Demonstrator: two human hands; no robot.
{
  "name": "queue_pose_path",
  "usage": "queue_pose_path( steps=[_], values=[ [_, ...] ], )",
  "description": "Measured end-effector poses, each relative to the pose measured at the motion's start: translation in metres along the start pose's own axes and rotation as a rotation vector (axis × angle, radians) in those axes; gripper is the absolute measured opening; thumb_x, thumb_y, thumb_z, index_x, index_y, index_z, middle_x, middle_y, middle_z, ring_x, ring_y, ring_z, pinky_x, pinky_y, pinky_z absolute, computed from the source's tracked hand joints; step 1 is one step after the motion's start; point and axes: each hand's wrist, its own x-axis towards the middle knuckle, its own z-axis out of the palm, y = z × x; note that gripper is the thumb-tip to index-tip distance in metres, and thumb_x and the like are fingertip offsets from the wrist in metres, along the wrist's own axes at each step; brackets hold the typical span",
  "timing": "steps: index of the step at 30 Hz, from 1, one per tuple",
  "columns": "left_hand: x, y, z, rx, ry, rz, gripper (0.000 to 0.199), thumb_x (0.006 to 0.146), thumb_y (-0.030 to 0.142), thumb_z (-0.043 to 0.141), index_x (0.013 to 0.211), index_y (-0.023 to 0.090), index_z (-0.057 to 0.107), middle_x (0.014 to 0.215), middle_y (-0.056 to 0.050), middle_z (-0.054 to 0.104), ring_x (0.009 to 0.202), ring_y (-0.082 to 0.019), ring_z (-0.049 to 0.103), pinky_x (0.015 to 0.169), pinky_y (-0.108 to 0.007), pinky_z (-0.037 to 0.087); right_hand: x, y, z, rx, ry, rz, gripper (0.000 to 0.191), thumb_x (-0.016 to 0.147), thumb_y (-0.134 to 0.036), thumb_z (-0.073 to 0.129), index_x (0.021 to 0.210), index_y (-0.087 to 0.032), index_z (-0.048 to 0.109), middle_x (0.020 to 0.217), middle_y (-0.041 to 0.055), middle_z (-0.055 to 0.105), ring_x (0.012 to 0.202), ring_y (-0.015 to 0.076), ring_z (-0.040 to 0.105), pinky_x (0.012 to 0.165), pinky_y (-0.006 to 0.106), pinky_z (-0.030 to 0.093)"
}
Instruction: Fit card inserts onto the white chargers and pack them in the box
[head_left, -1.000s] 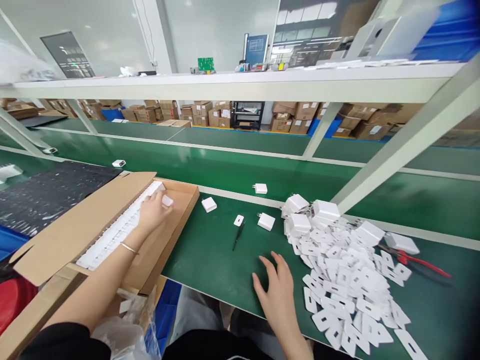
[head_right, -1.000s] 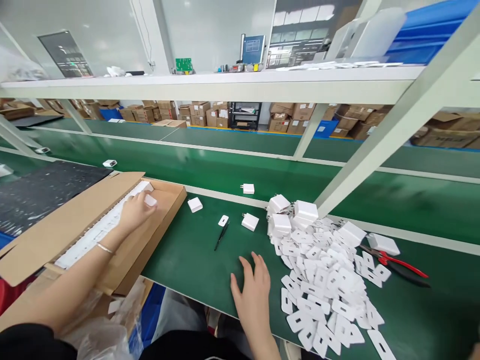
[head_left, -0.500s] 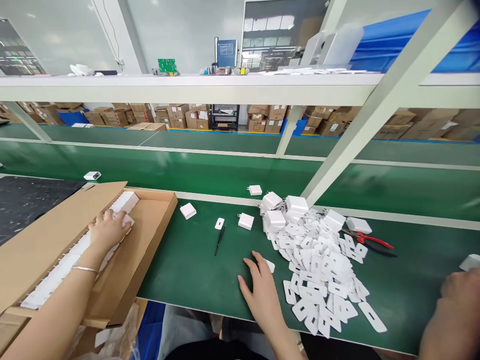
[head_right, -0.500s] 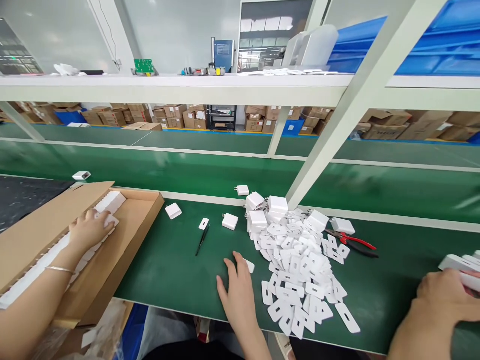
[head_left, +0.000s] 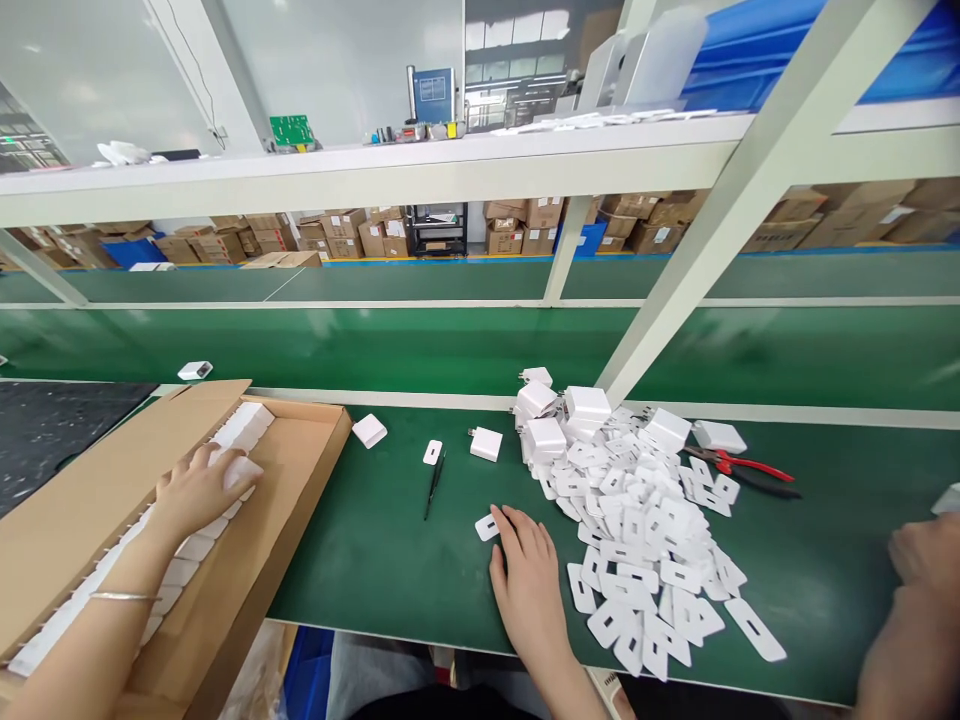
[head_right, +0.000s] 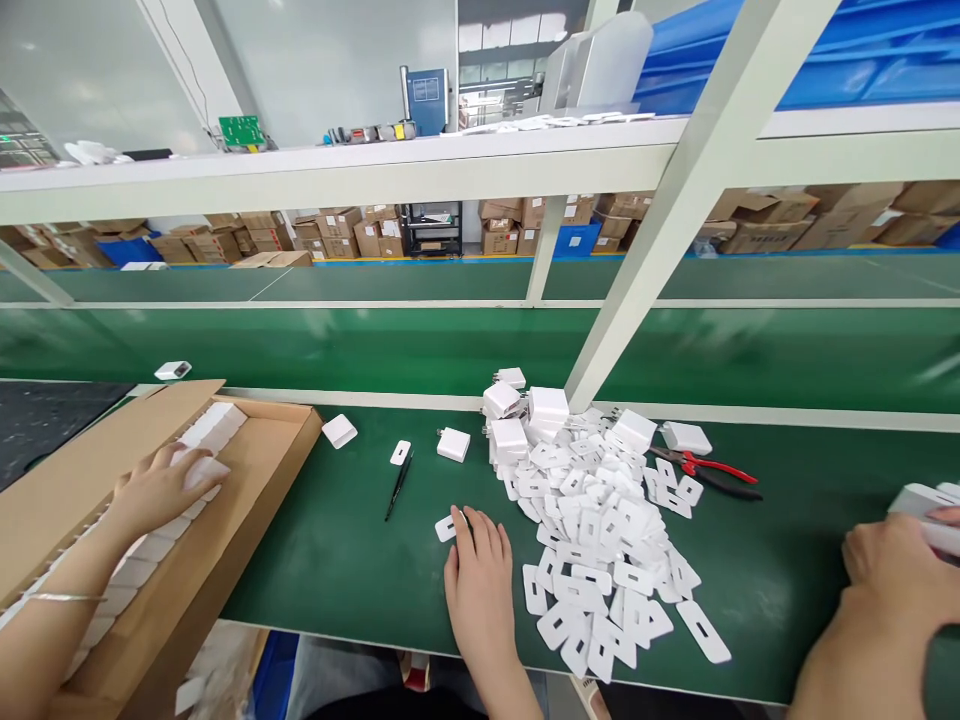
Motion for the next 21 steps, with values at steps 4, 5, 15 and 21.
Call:
queue_pose_path(
  steps=[4,5,15,21],
  values=[
    [0.005,0.042,-0.018,0.015,0.307,0.051,0.061,0.097,0.055,0.045,0.139,0.013,0.059,0.148,-0.027,0.051,0.148,-0.053,0.032,0.113,-0.074,0.030,0.004,-0.006,-0.002,-0.045,-0.017,-0.004,0.041,0.103,-0.015,0.042,0.138,-0.028,0.059,0.140,0.0115,0.060,0.133,0.0341,0.056,0.112,0.066,0.043],
    [0.006,0.064,-0.026,0.009,0.353,0.084,0.059,0.099,0.051,0.042,0.140,0.010,0.057,0.152,-0.027,0.046,0.152,-0.052,0.026,0.116,-0.072,0.027,0.004,-0.006,-0.002,-0.040,-0.014,0.000,0.037,0.103,-0.015,0.041,0.132,-0.027,0.061,0.139,0.0120,0.060,0.132,0.0338,0.056,0.112,0.066,0.043],
    [-0.023,0.351,-0.048,-0.492,-0.042,0.952,0.082,0.081,0.047,0.082,0.152,0.022,0.050,0.160,-0.019,0.045,0.136,-0.042,0.051,0.111,-0.053,0.043,-0.001,0.009,0.000,0.039,0.005,-0.014,0.038,0.097,-0.023,0.054,0.135,-0.026,0.057,0.135,0.0117,0.059,0.127,0.0332,0.059,0.112,0.064,0.045],
    [-0.024,0.381,-0.022,-0.754,-0.122,0.951,0.049,0.092,0.031,0.071,0.138,0.018,0.060,0.138,-0.020,0.061,0.132,-0.041,0.052,0.111,-0.056,0.042,-0.002,0.015,0.002,0.088,0.036,-0.028,0.029,0.102,-0.027,0.050,0.128,-0.027,0.064,0.133,0.0114,0.062,0.124,0.0332,0.061,0.109,0.064,0.047]
  ],
)
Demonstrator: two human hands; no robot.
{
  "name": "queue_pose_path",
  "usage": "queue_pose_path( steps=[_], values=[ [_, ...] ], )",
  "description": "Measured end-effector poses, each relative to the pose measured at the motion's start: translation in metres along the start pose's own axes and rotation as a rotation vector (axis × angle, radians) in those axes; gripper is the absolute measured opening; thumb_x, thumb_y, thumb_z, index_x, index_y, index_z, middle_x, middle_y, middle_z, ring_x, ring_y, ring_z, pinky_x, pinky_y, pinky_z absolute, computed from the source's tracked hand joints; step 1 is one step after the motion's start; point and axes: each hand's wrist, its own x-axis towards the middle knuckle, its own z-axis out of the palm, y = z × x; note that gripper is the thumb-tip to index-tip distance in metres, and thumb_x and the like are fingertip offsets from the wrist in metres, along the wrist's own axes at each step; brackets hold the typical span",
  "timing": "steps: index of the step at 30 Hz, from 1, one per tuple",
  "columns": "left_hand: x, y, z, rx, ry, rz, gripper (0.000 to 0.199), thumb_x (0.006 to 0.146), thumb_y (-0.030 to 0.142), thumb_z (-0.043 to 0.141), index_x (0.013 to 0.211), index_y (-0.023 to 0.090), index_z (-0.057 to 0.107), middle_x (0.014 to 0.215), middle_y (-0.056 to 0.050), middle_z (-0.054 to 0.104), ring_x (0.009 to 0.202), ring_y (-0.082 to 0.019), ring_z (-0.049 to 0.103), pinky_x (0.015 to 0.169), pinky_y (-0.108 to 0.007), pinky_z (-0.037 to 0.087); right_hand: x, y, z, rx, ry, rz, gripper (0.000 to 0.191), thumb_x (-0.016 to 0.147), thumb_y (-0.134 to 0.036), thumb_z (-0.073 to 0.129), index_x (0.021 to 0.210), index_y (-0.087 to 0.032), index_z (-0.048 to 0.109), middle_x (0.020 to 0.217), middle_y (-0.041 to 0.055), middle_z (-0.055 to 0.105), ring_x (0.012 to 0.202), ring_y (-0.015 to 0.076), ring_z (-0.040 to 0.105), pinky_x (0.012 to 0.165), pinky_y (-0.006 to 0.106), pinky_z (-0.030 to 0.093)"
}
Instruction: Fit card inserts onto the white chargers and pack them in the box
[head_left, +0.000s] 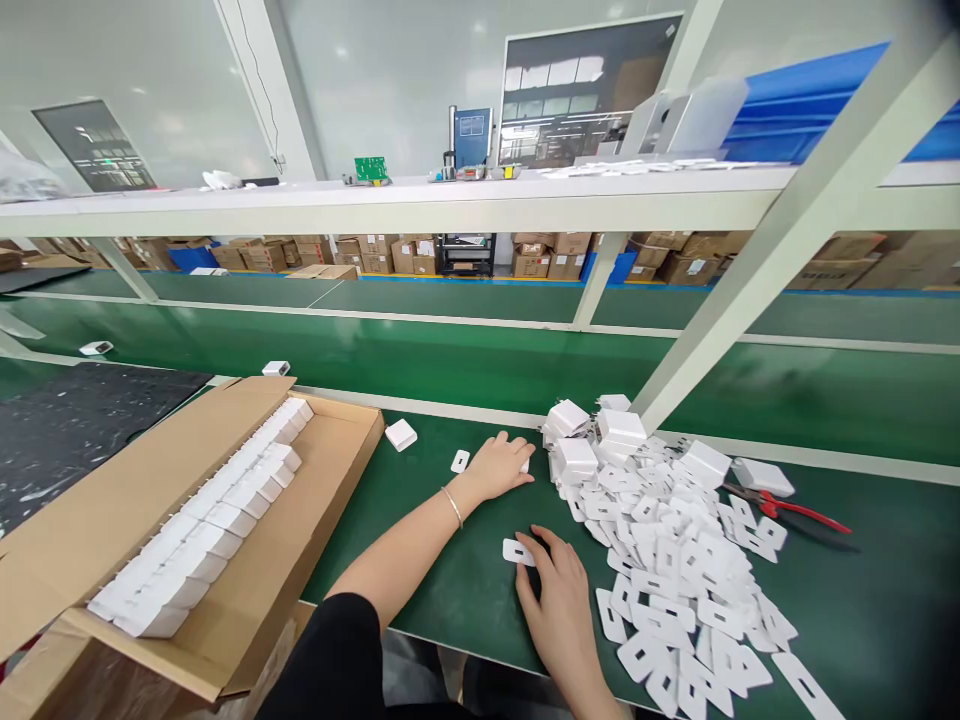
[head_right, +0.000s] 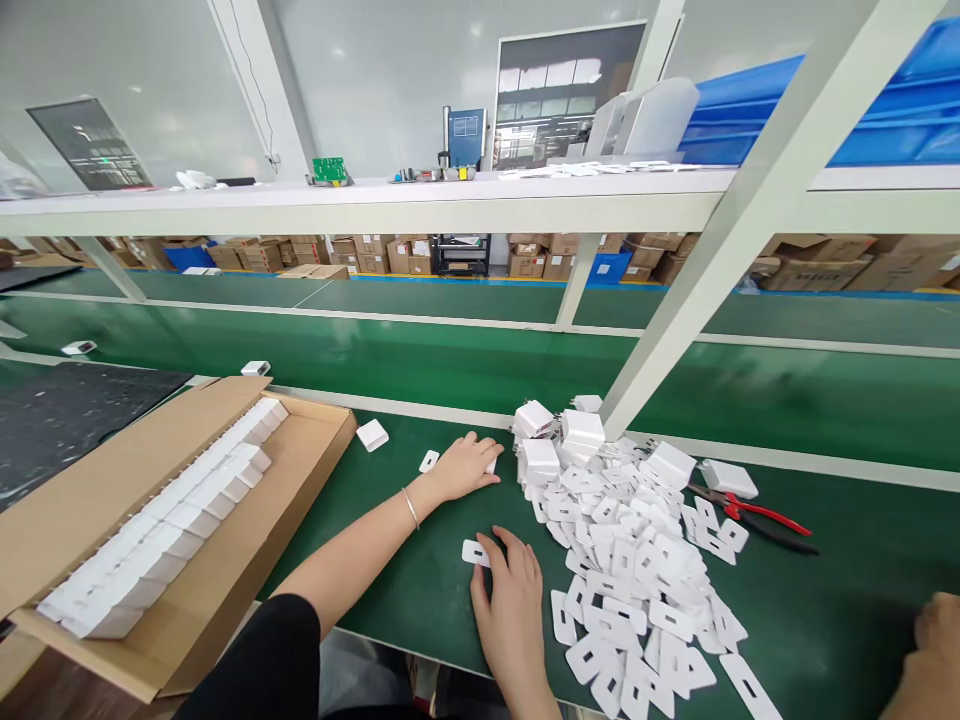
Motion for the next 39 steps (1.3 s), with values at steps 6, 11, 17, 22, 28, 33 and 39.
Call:
queue_pose_path(
  steps=[6,11,17,22,28,33,39],
  values=[
    [-0.052,-0.001,-0.027,-0.406,0.219,-0.055,0.049,0.103,0.044,0.053,0.143,0.016,0.045,0.137,-0.021,0.060,0.122,-0.030,0.063,0.103,-0.047,0.053,-0.001,-0.002,0.002,0.039,0.042,0.012,0.022,0.105,-0.033,0.054,0.117,-0.023,0.068,0.119,0.0111,0.066,0.111,0.0303,0.065,0.110,0.064,0.047],
    [-0.127,0.030,-0.044,-0.816,0.262,-0.061,0.050,0.110,0.051,0.030,0.143,0.018,0.050,0.136,-0.019,0.062,0.113,-0.026,0.066,0.092,-0.040,0.056,0.004,-0.011,-0.004,0.102,0.068,0.073,0.024,0.106,-0.036,0.053,0.117,-0.023,0.070,0.103,0.0084,0.065,0.097,0.0276,0.066,0.110,0.063,0.047],
    [-0.182,0.065,-0.045,-1.081,0.315,-0.006,0.049,0.104,0.059,0.041,0.119,0.021,0.068,0.110,-0.011,0.067,0.098,-0.026,0.063,0.089,-0.039,0.050,0.015,-0.040,-0.049,0.474,0.053,0.254,0.021,0.104,-0.033,0.056,0.116,-0.024,0.071,0.107,0.0082,0.063,0.101,0.0235,0.065,0.085,0.037,0.057],
    [-0.193,0.077,-0.049,-1.021,0.300,0.042,0.053,0.103,0.062,0.039,0.117,0.023,0.072,0.107,-0.011,0.069,0.098,-0.027,0.062,0.084,-0.038,0.048,0.023,-0.072,-0.086,0.612,0.107,0.022,0.025,0.101,-0.021,0.058,0.123,-0.026,0.070,0.108,0.0081,0.060,0.102,0.0230,0.063,0.084,0.037,0.056],
    [-0.197,0.086,-0.051,-0.896,0.299,0.044,0.061,0.102,0.069,0.033,0.111,0.021,0.070,0.101,-0.010,0.069,0.087,-0.026,0.063,0.079,-0.037,0.046,0.037,-0.096,-0.106,0.486,-0.050,-0.364,0.042,0.100,-0.021,0.068,0.141,-0.030,0.064,0.105,0.0069,0.060,0.101,0.0235,0.059,0.090,0.043,0.057],
    [-0.199,0.091,-0.050,-0.802,0.281,0.026,0.046,0.103,0.059,0.044,0.110,0.021,0.068,0.100,-0.010,0.070,0.086,-0.025,0.064,0.077,-0.036,0.046,0.042,-0.101,-0.107,0.480,-0.127,-0.339,0.038,0.102,-0.022,0.064,0.139,-0.033,0.065,0.106,0.0064,0.058,0.102,0.0219,0.059,0.087,0.038,0.057],
    [-0.200,0.086,-0.036,-0.894,0.378,-0.039,0.043,0.101,0.057,0.050,0.108,0.021,0.071,0.096,-0.009,0.071,0.084,-0.024,0.063,0.073,-0.033,0.048,0.032,-0.098,-0.087,0.813,-0.292,0.060,0.038,0.107,-0.044,0.055,0.142,-0.032,0.061,0.115,0.0070,0.057,0.108,0.0209,0.062,0.097,0.037,0.056]
  ],
)
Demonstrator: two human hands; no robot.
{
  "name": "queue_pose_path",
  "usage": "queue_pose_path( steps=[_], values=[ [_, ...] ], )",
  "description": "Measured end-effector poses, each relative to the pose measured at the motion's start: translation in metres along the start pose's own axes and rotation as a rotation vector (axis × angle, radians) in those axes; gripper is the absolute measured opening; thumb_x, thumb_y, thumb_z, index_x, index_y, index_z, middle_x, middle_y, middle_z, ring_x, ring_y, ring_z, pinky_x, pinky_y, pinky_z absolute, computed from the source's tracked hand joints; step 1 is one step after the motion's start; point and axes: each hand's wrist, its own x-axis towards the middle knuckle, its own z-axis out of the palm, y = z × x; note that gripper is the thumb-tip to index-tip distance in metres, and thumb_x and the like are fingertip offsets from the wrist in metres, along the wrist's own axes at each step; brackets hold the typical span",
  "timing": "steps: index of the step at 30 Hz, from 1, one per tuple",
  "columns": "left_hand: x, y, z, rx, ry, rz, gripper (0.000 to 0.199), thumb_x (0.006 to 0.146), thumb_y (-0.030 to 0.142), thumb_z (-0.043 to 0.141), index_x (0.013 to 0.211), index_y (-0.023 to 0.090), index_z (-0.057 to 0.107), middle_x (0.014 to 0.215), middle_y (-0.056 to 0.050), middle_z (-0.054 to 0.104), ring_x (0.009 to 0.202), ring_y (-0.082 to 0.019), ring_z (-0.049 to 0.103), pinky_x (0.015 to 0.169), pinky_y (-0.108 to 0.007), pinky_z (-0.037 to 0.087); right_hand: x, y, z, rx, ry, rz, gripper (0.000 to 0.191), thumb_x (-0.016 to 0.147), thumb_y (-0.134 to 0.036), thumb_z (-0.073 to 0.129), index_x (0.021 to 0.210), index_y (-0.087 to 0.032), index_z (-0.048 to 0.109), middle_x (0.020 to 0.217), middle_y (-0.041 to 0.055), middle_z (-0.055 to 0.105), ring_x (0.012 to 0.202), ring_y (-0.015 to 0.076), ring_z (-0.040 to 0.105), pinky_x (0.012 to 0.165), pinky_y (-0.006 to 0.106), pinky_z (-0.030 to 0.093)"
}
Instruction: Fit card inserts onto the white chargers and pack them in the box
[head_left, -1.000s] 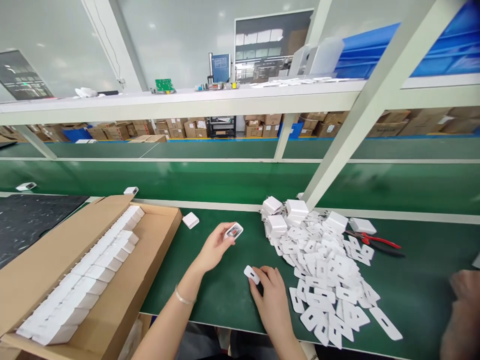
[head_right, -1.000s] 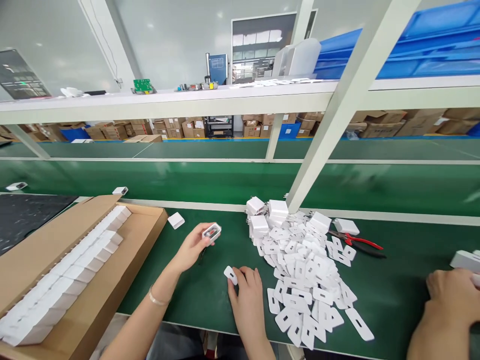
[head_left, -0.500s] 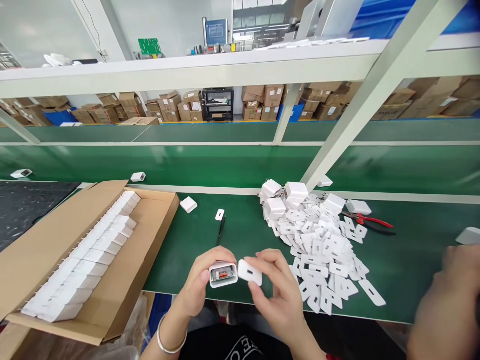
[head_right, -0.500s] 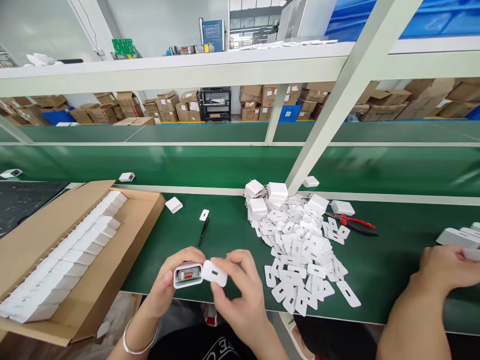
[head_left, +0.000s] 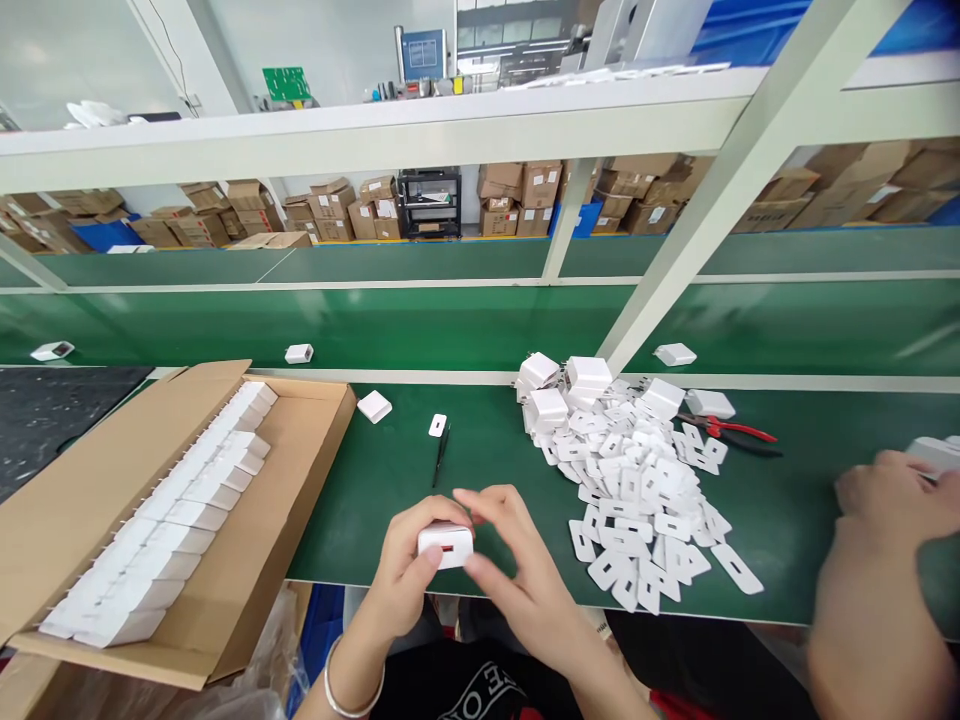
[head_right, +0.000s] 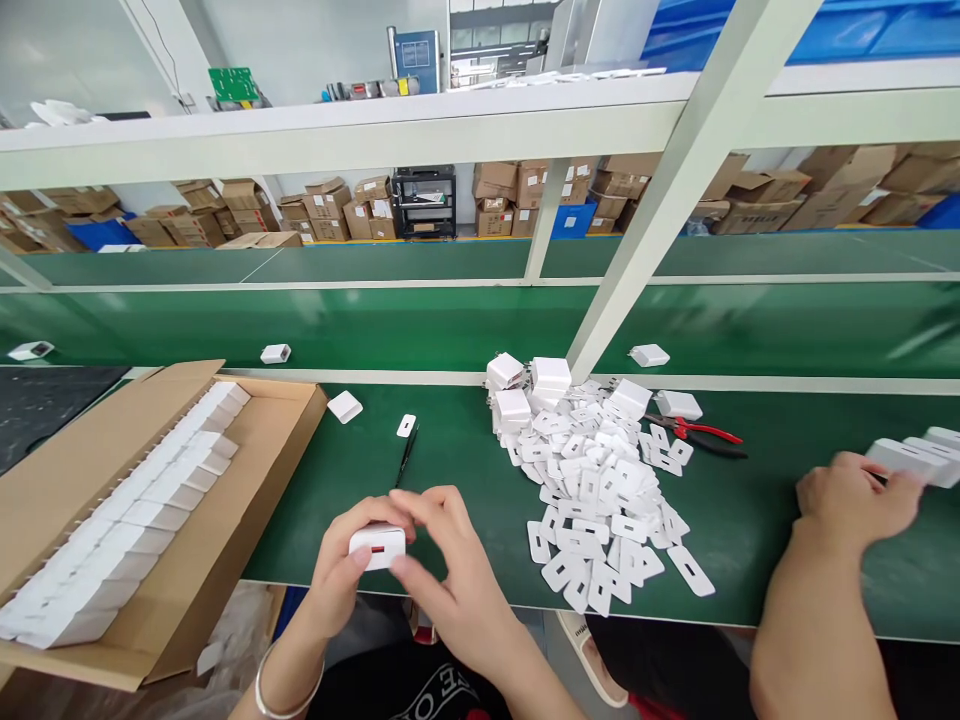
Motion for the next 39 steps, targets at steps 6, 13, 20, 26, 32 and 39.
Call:
queue_pose_path(
  steps=[6,13,20,26,32,39],
  values=[
    [0.004,-0.004,0.008,0.047,0.089,0.081,0.045,0.100,0.059,0.050,0.103,0.021,0.073,0.095,-0.010,0.069,0.094,-0.027,0.062,0.080,-0.037,0.049,-0.001,0.017,0.024,0.569,0.020,0.321,0.042,0.103,-0.061,0.056,0.119,-0.023,0.060,0.103,0.0055,0.065,0.089,0.0180,0.063,0.080,0.031,0.055],
    [0.001,-0.011,0.014,0.237,0.146,0.054,0.050,0.105,0.061,0.037,0.127,0.027,0.067,0.133,-0.012,0.056,0.120,-0.031,0.054,0.095,-0.044,0.049,0.005,0.017,0.030,0.678,0.118,0.279,0.036,0.089,-0.045,0.081,0.118,-0.027,0.070,0.108,0.0041,0.064,0.103,0.0196,0.065,0.091,0.031,0.056],
    [-0.003,-0.024,0.017,0.293,0.133,0.047,0.040,0.112,0.043,0.030,0.131,0.027,0.062,0.111,-0.008,0.063,0.093,-0.021,0.060,0.082,-0.034,0.047,0.005,0.027,0.032,0.614,0.205,0.224,0.037,0.091,-0.043,0.080,0.125,-0.031,0.071,0.108,0.0037,0.058,0.102,0.0191,0.065,0.090,0.030,0.059],
    [-0.005,-0.026,0.018,0.325,0.159,0.065,0.035,0.112,0.036,0.035,0.125,0.025,0.066,0.102,-0.006,0.061,0.086,-0.019,0.058,0.076,-0.031,0.045,0.005,0.031,0.035,0.595,0.217,0.218,0.033,0.093,-0.045,0.077,0.122,-0.030,0.072,0.103,0.0027,0.057,0.093,0.0160,0.065,0.084,0.027,0.059],
    [-0.005,-0.027,0.020,0.313,0.197,0.042,0.036,0.112,0.035,0.035,0.120,0.024,0.068,0.100,-0.006,0.062,0.085,-0.018,0.059,0.075,-0.030,0.046,0.009,0.038,0.041,0.543,0.300,0.181,0.027,0.092,-0.045,0.077,0.113,-0.028,0.076,0.095,0.0014,0.057,0.083,0.0146,0.064,0.075,0.026,0.058],
    [-0.007,-0.034,0.015,0.319,0.214,-0.039,0.038,0.112,0.037,0.035,0.118,0.024,0.070,0.107,-0.007,0.068,0.098,-0.021,0.063,0.086,-0.033,0.049,0.009,0.048,0.051,0.462,0.303,0.246,0.026,0.094,-0.044,0.073,0.112,-0.025,0.074,0.098,0.0037,0.061,0.087,0.0174,0.066,0.077,0.029,0.059]
  ],
)
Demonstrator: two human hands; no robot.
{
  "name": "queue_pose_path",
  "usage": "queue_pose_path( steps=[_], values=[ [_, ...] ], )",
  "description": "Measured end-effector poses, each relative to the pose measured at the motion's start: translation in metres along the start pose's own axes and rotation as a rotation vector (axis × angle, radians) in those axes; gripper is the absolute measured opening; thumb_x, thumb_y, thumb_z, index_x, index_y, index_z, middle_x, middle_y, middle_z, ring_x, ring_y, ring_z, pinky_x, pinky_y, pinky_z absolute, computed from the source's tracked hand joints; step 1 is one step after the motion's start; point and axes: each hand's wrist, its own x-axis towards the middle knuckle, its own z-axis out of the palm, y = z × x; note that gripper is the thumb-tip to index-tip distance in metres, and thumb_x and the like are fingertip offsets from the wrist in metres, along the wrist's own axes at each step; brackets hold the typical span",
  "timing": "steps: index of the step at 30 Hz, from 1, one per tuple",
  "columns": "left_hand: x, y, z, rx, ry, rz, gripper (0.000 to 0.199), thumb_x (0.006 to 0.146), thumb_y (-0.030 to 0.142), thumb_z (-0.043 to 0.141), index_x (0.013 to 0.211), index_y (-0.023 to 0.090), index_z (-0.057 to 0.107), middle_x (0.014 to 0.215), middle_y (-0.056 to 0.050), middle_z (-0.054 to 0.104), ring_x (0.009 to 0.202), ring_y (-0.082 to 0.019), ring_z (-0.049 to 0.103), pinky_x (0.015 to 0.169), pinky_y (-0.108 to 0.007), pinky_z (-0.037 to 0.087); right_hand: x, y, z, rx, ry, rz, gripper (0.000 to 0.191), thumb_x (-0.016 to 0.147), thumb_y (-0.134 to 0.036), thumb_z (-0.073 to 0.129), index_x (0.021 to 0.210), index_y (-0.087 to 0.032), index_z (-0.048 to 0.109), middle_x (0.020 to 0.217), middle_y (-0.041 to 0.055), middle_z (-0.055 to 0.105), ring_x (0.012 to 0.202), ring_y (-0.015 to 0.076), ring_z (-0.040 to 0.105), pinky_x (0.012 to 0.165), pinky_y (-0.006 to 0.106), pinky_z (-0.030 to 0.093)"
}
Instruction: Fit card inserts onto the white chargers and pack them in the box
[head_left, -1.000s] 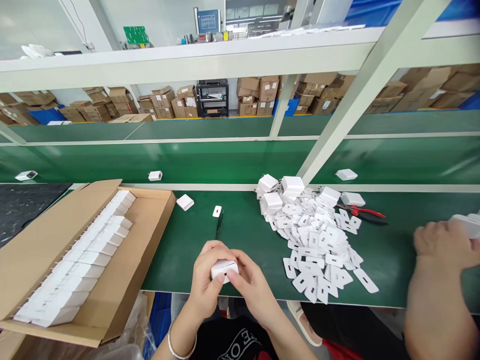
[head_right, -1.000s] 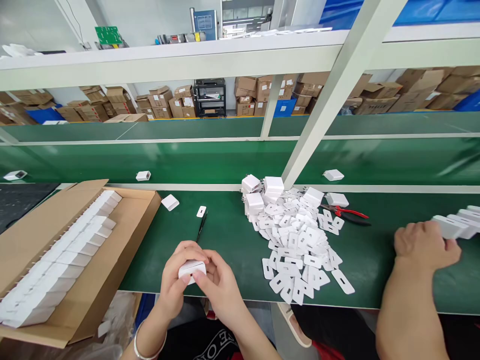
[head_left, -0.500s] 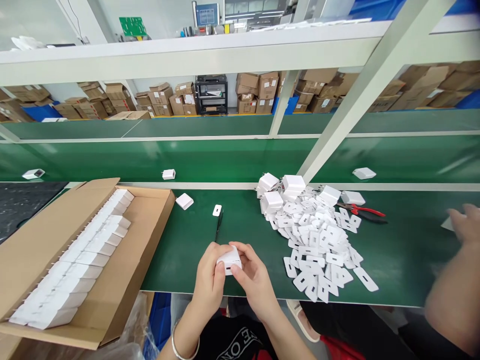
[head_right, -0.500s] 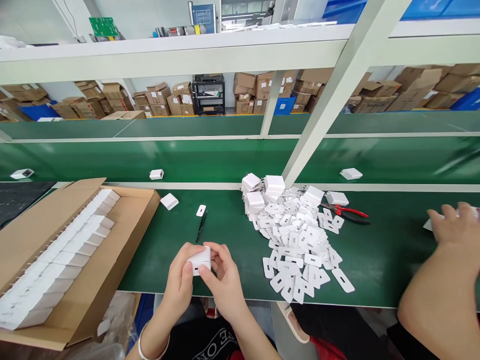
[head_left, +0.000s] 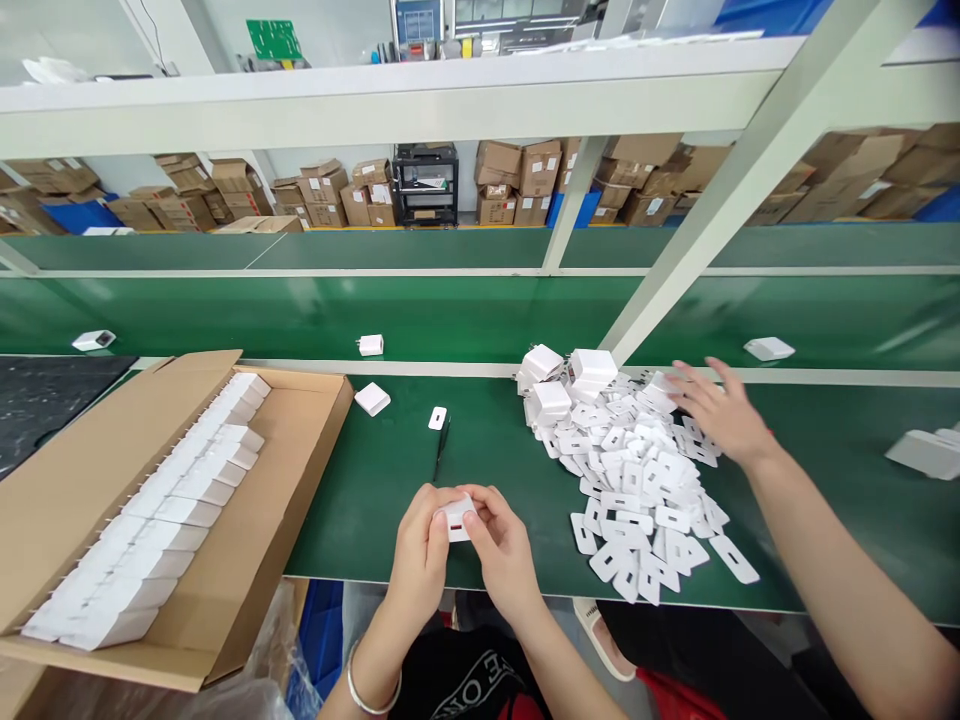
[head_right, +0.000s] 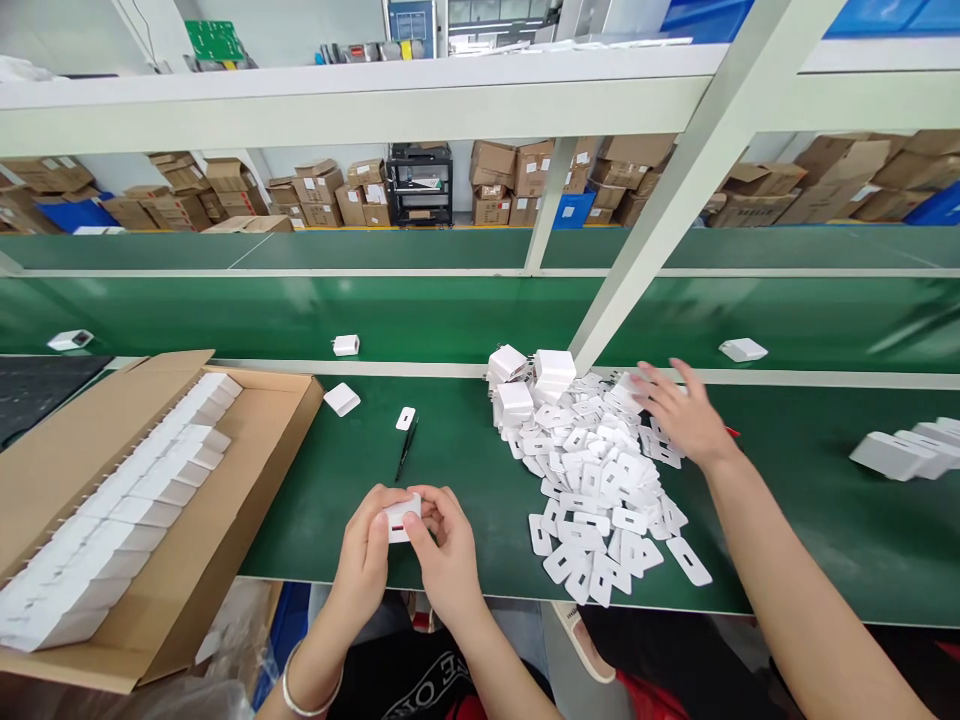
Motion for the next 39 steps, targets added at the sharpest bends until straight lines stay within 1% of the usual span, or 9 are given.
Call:
queue_pose_path(
  steps=[5,11,18,25,30,33,35,37,39],
  values=[
    [-0.003,-0.006,-0.003,-0.020,-0.017,-0.026,0.041,0.111,0.043,0.036,0.119,0.024,0.072,0.106,-0.008,0.068,0.096,-0.022,0.062,0.085,-0.033,0.050,0.000,0.004,-0.002,-0.063,-0.058,-0.014,0.026,0.089,-0.033,0.077,0.114,-0.027,0.072,0.102,0.0030,0.060,0.092,0.0186,0.066,0.085,0.032,0.059],
    [-0.011,-0.008,-0.008,-0.333,0.059,-0.163,0.059,0.109,0.062,0.024,0.146,0.025,0.053,0.136,-0.013,0.062,0.120,-0.027,0.061,0.101,-0.042,0.050,-0.001,-0.003,-0.010,-0.310,-0.029,-0.330,0.049,0.087,-0.029,0.081,0.133,-0.033,0.065,0.114,0.0061,0.056,0.110,0.0252,0.063,0.095,0.042,0.059],
    [-0.008,0.018,-0.037,-0.063,-0.116,-0.270,0.062,0.097,0.044,0.069,0.152,0.028,0.045,0.148,-0.014,0.055,0.127,-0.028,0.057,0.111,-0.046,0.044,0.001,-0.004,-0.010,-0.605,-0.198,-0.633,0.061,0.094,-0.013,0.065,0.149,-0.039,0.056,0.131,0.0099,0.060,0.130,0.0300,0.063,0.104,0.048,0.059],
    [-0.002,0.028,-0.057,-0.871,-0.254,-0.514,0.056,0.095,0.060,0.065,0.134,0.020,0.062,0.117,-0.013,0.066,0.103,-0.022,0.064,0.089,-0.034,0.051,-0.007,0.010,0.000,-0.288,-0.275,-0.432,0.057,0.089,-0.028,0.081,0.141,-0.036,0.059,0.141,0.0091,0.062,0.132,0.0315,0.062,0.106,0.047,0.056],
    [0.004,0.039,-0.058,-1.020,-0.181,-0.602,0.064,0.094,0.049,0.063,0.148,0.019,0.049,0.105,-0.011,0.066,0.096,-0.022,0.066,0.091,-0.039,0.050,-0.005,0.011,0.004,-0.379,-0.351,-0.339,0.062,0.096,-0.028,0.073,0.152,-0.038,0.047,0.161,0.0073,0.048,0.152,0.0312,0.044,0.120,0.052,0.044],
    [0.028,0.030,-0.089,-0.669,-0.097,-0.468,0.064,0.095,0.049,0.058,0.151,0.020,0.040,0.107,-0.011,0.065,0.093,-0.022,0.066,0.088,-0.040,0.052,-0.002,0.008,-0.008,-0.489,-0.301,-0.292,0.064,0.100,-0.035,0.068,0.158,-0.037,0.040,0.165,0.0082,0.040,0.153,0.0318,0.040,0.121,0.055,0.042],
    [0.054,0.013,-0.127,-0.120,-0.038,-0.277,0.059,0.098,0.049,0.054,0.147,0.021,0.037,0.116,-0.013,0.065,0.104,-0.024,0.065,0.093,-0.041,0.052,0.001,0.011,-0.024,-0.535,-0.184,-0.247,0.054,0.102,-0.039,0.063,0.153,-0.034,0.046,0.160,0.0095,0.045,0.147,0.0316,0.046,0.118,0.055,0.044],
    [0.084,-0.010,-0.168,0.593,0.173,-0.119,0.055,0.094,0.051,0.057,0.136,0.020,0.041,0.131,-0.015,0.060,0.119,-0.026,0.062,0.100,-0.042,0.051,0.003,0.018,-0.043,-0.556,-0.019,-0.199,0.040,0.103,-0.043,0.059,0.140,-0.030,0.057,0.149,0.0108,0.054,0.136,0.0313,0.054,0.114,0.055,0.047],
    [0.111,-0.035,-0.204,0.777,0.255,-0.117,0.059,0.086,0.048,0.063,0.131,0.016,0.041,0.138,-0.021,0.054,0.131,-0.033,0.055,0.109,-0.049,0.046,0.005,0.027,-0.062,-0.569,0.118,-0.152,0.034,0.102,-0.048,0.058,0.128,-0.026,0.063,0.138,0.0116,0.059,0.125,0.0312,0.059,0.109,0.056,0.049]
  ],
)
